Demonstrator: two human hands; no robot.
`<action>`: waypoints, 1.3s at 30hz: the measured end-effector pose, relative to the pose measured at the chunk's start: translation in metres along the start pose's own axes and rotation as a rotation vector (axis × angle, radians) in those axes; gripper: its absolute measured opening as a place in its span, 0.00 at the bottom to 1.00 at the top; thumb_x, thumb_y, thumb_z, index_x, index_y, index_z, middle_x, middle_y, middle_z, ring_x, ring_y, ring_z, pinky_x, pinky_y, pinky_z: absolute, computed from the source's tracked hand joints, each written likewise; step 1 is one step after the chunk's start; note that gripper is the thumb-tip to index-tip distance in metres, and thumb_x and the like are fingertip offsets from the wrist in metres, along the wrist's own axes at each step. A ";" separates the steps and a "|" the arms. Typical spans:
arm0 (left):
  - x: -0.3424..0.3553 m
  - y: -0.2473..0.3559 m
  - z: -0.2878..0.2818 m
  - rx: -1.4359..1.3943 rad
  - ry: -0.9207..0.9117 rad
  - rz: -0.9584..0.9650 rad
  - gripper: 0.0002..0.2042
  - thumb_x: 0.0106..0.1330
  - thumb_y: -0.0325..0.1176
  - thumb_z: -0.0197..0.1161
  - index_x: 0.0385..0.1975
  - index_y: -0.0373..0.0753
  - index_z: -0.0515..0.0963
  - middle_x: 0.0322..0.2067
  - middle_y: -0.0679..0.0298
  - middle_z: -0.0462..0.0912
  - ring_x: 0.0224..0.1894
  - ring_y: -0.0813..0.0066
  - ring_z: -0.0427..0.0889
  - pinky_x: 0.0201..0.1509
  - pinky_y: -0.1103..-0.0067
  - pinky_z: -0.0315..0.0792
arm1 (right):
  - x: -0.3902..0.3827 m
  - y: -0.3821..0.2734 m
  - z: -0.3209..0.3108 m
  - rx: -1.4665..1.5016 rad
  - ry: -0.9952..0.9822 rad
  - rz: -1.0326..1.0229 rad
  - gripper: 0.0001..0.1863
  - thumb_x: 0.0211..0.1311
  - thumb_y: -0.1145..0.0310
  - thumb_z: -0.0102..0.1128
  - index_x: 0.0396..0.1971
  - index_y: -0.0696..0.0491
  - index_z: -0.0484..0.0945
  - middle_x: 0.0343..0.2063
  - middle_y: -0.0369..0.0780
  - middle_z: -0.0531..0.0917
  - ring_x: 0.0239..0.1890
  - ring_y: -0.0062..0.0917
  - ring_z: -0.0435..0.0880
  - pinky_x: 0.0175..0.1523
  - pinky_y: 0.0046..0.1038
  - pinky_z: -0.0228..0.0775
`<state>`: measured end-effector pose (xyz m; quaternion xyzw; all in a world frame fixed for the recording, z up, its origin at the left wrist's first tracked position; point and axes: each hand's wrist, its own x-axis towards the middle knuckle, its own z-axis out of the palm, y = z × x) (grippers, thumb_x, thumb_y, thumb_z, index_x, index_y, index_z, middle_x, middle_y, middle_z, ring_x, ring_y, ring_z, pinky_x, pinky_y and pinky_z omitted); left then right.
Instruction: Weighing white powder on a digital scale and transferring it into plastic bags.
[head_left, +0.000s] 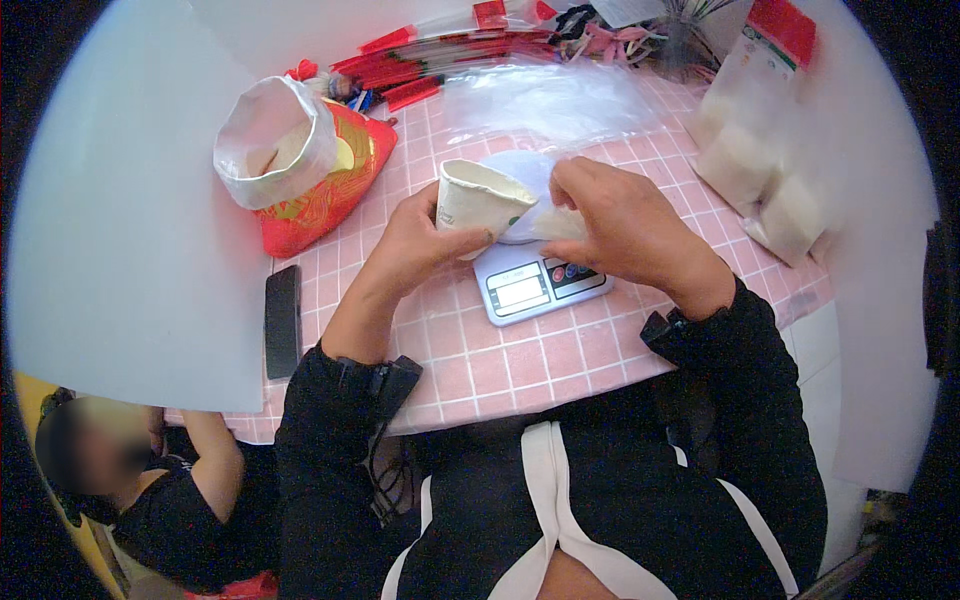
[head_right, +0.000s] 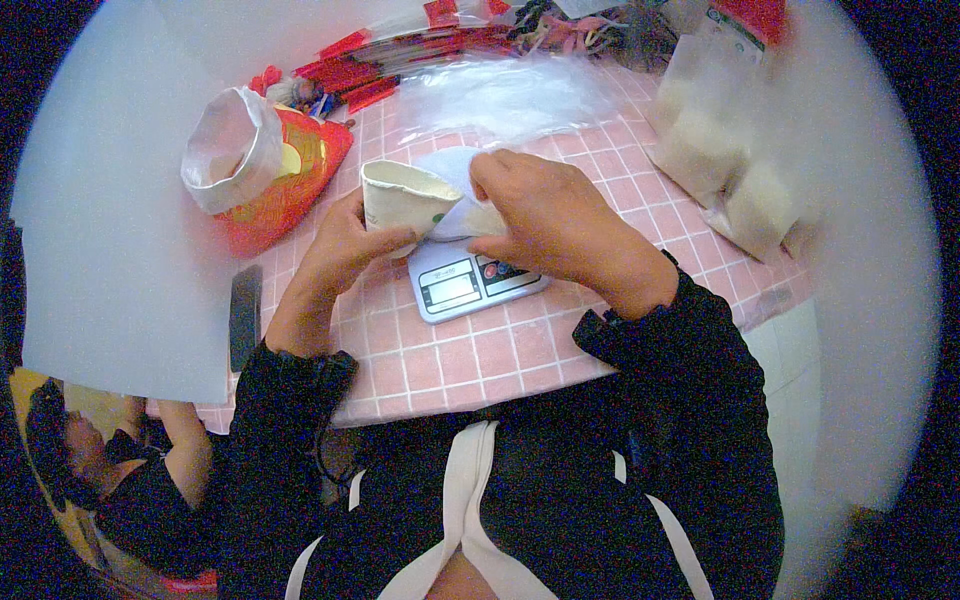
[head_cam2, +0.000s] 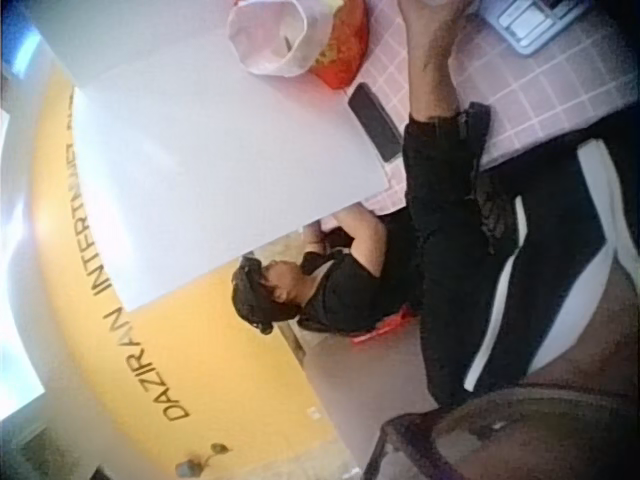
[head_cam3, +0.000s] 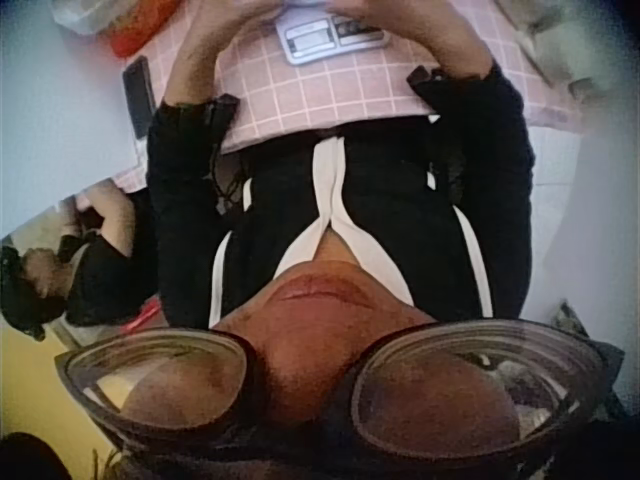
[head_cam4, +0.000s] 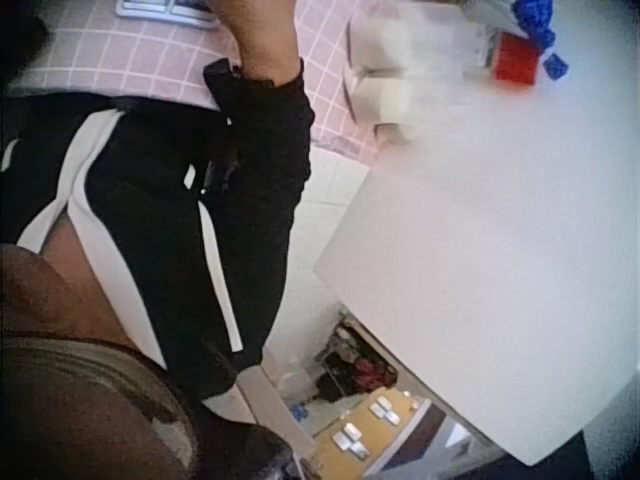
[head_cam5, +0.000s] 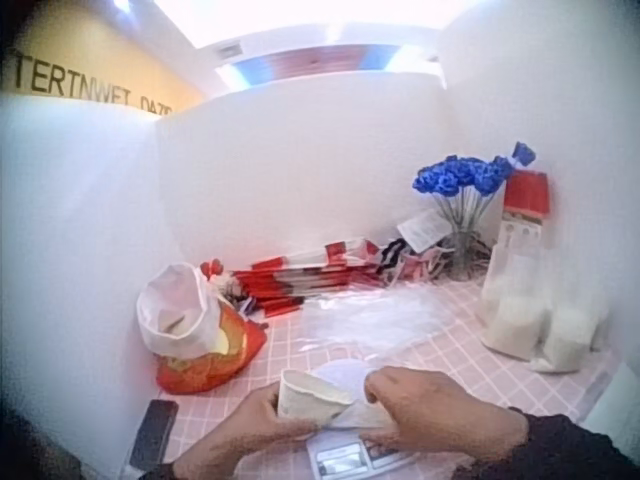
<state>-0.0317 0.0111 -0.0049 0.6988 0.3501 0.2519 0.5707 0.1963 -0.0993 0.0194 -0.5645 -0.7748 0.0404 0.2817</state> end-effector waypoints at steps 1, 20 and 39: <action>0.001 -0.001 0.000 0.023 0.000 0.003 0.26 0.50 0.29 0.75 0.50 0.32 0.74 0.42 0.60 0.82 0.41 0.76 0.81 0.44 0.78 0.77 | -0.001 0.002 0.001 -0.100 -0.035 -0.010 0.18 0.46 0.67 0.72 0.33 0.53 0.71 0.29 0.43 0.77 0.32 0.39 0.80 0.36 0.36 0.71; 0.006 -0.025 -0.018 -0.540 -0.013 0.249 0.28 0.53 0.30 0.73 0.55 0.32 0.71 0.48 0.57 0.80 0.48 0.69 0.81 0.55 0.73 0.74 | 0.037 0.053 -0.042 0.309 0.464 0.128 0.10 0.63 0.67 0.63 0.28 0.56 0.74 0.19 0.33 0.76 0.20 0.16 0.76 0.25 0.25 0.70; 0.010 -0.028 -0.015 -0.553 0.040 0.112 0.29 0.54 0.26 0.71 0.57 0.31 0.68 0.50 0.56 0.79 0.50 0.68 0.80 0.55 0.73 0.75 | 0.012 0.035 0.010 -0.102 0.193 0.112 0.10 0.54 0.66 0.65 0.33 0.54 0.77 0.30 0.43 0.81 0.31 0.40 0.82 0.38 0.37 0.74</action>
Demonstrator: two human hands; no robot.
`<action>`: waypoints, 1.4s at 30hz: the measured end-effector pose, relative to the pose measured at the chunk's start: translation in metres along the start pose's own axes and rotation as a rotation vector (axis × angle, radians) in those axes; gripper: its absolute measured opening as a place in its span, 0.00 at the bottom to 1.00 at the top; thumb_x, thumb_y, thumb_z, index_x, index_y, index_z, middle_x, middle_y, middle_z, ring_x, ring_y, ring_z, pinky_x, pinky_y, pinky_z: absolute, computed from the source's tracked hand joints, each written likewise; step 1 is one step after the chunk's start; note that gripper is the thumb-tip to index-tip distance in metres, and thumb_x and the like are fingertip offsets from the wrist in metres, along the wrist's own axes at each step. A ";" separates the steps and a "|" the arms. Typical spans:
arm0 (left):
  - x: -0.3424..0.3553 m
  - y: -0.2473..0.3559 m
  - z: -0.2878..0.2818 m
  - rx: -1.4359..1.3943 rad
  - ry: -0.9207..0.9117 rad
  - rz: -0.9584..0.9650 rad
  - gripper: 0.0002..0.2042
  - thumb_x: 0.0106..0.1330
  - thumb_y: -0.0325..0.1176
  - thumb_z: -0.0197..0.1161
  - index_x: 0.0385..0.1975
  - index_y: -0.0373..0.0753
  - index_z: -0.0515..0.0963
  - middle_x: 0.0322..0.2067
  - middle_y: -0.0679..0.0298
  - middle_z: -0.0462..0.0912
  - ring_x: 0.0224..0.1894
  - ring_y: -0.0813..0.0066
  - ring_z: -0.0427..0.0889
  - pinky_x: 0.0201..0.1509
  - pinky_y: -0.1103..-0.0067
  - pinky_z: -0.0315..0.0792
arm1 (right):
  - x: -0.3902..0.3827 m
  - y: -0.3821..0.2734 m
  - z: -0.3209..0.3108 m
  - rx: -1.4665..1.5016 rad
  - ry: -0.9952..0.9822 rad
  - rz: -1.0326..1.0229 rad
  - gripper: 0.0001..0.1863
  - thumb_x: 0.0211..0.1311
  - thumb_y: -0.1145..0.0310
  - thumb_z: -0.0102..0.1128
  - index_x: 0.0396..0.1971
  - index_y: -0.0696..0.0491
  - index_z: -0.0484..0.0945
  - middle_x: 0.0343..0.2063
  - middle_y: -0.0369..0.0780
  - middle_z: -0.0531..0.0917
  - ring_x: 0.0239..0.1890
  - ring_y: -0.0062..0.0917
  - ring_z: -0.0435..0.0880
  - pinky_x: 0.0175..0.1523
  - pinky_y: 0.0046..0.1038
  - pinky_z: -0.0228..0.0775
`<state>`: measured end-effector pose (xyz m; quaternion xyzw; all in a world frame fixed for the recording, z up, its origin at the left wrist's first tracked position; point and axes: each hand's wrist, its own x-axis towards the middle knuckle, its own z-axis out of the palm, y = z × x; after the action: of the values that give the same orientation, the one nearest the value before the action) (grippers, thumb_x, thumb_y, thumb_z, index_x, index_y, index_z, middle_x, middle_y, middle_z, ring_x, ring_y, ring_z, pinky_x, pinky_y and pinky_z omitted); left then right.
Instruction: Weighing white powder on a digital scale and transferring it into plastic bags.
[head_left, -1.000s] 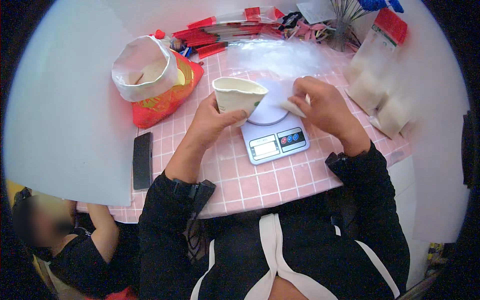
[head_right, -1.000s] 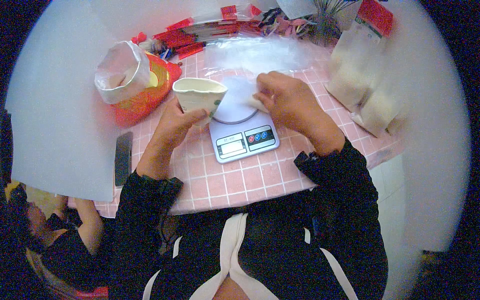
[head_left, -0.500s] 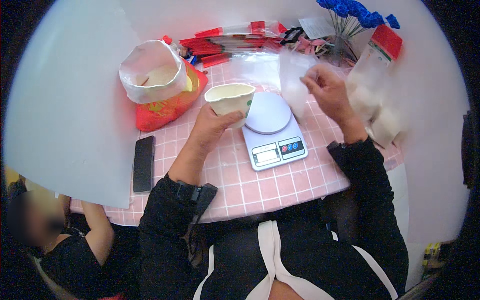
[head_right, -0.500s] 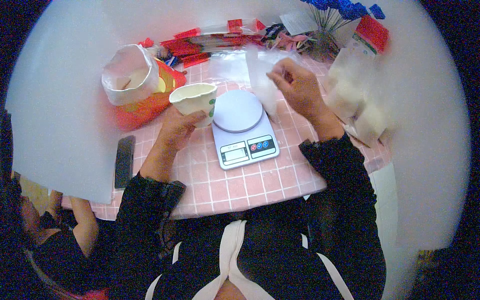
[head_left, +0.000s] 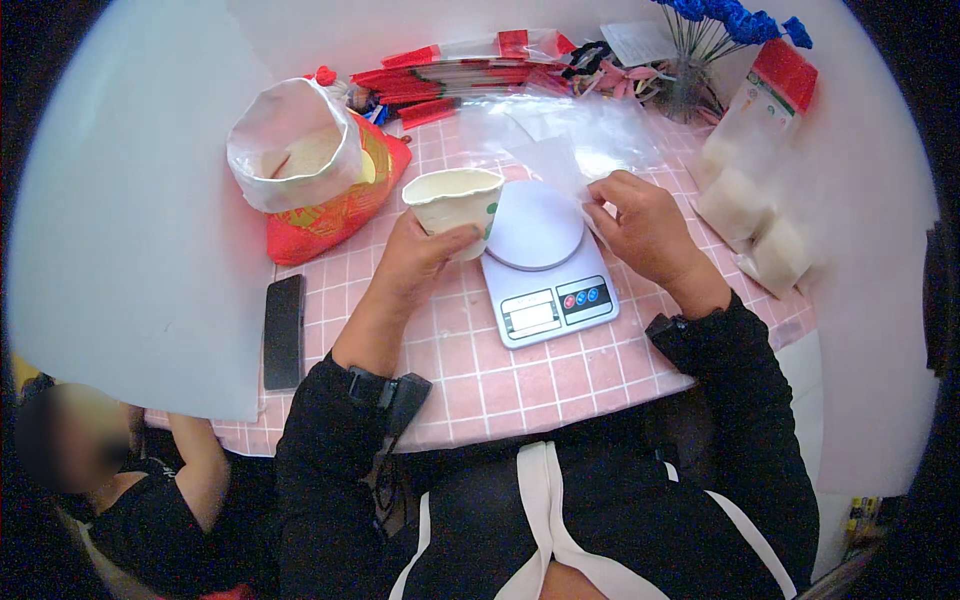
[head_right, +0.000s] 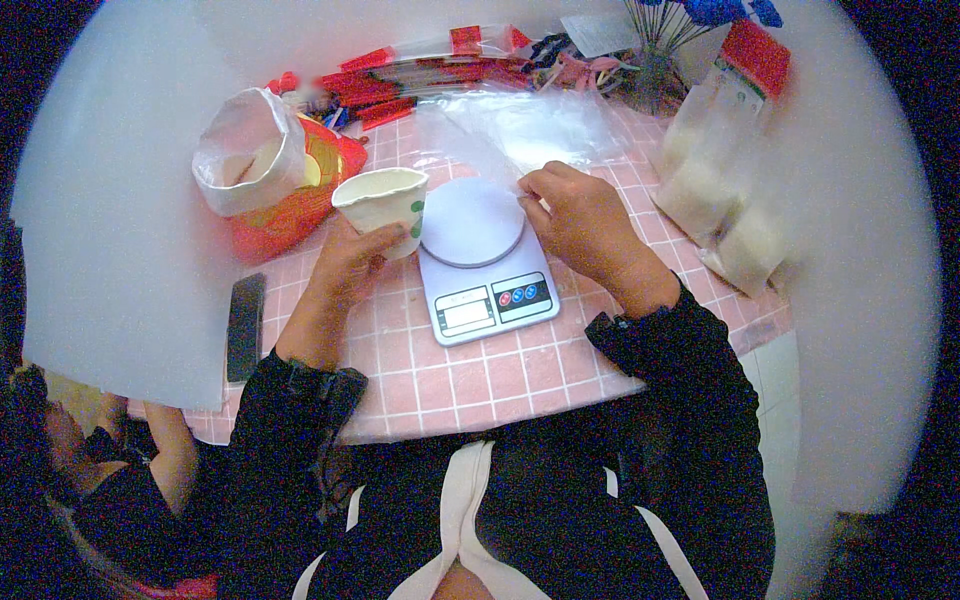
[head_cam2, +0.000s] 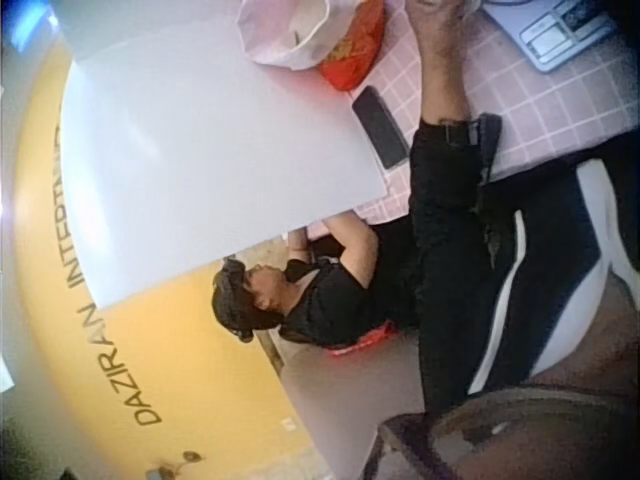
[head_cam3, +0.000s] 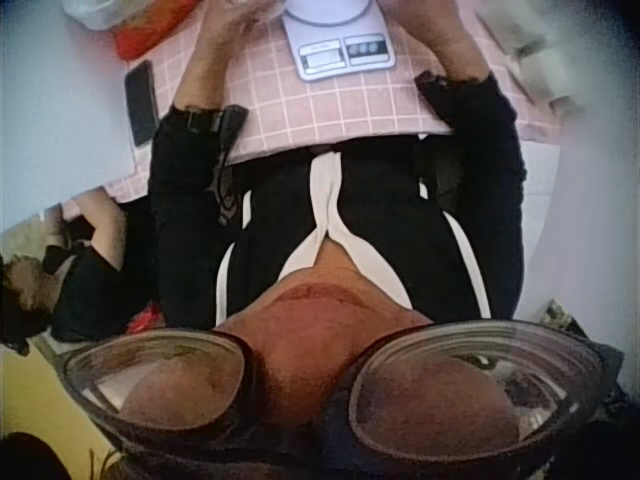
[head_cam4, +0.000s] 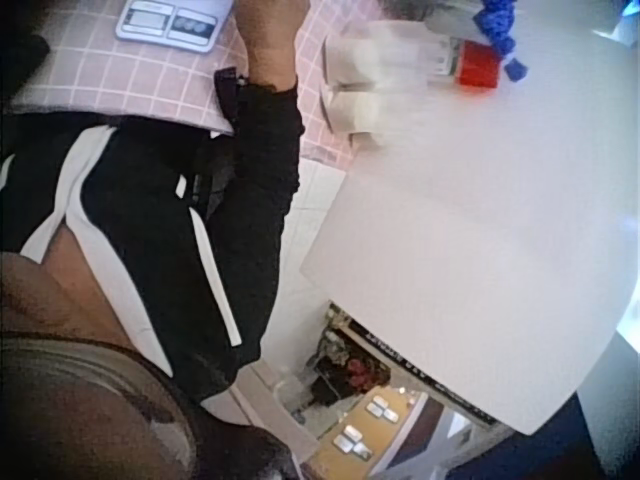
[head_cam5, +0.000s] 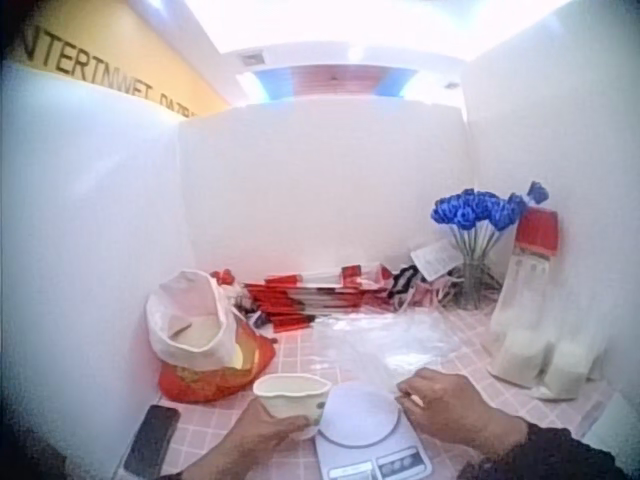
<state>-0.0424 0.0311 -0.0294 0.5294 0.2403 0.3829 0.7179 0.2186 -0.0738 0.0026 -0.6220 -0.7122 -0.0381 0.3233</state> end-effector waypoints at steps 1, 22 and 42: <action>0.000 0.000 -0.001 0.008 -0.008 -0.002 0.29 0.54 0.27 0.71 0.57 0.31 0.68 0.50 0.56 0.79 0.50 0.68 0.80 0.55 0.73 0.75 | 0.000 0.003 -0.002 0.001 -0.001 0.003 0.10 0.54 0.66 0.65 0.33 0.54 0.77 0.30 0.43 0.81 0.31 0.40 0.82 0.38 0.37 0.74; -0.004 0.004 0.001 -0.032 -0.023 0.013 0.29 0.55 0.28 0.70 0.57 0.30 0.68 0.50 0.55 0.79 0.49 0.67 0.81 0.54 0.72 0.76 | 0.000 0.000 0.001 0.116 0.023 0.050 0.08 0.53 0.68 0.67 0.27 0.54 0.77 0.28 0.41 0.78 0.32 0.35 0.79 0.35 0.34 0.70; -0.001 -0.001 0.008 0.023 -0.112 0.035 0.30 0.54 0.29 0.72 0.57 0.30 0.68 0.49 0.56 0.79 0.50 0.69 0.80 0.55 0.72 0.74 | 0.016 -0.030 -0.009 -0.092 0.311 -0.443 0.24 0.49 0.62 0.70 0.48 0.49 0.77 0.47 0.42 0.78 0.50 0.38 0.75 0.56 0.36 0.67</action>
<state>-0.0364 0.0254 -0.0275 0.5624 0.1946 0.3623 0.7173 0.1949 -0.0710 0.0284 -0.4518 -0.7702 -0.2353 0.3838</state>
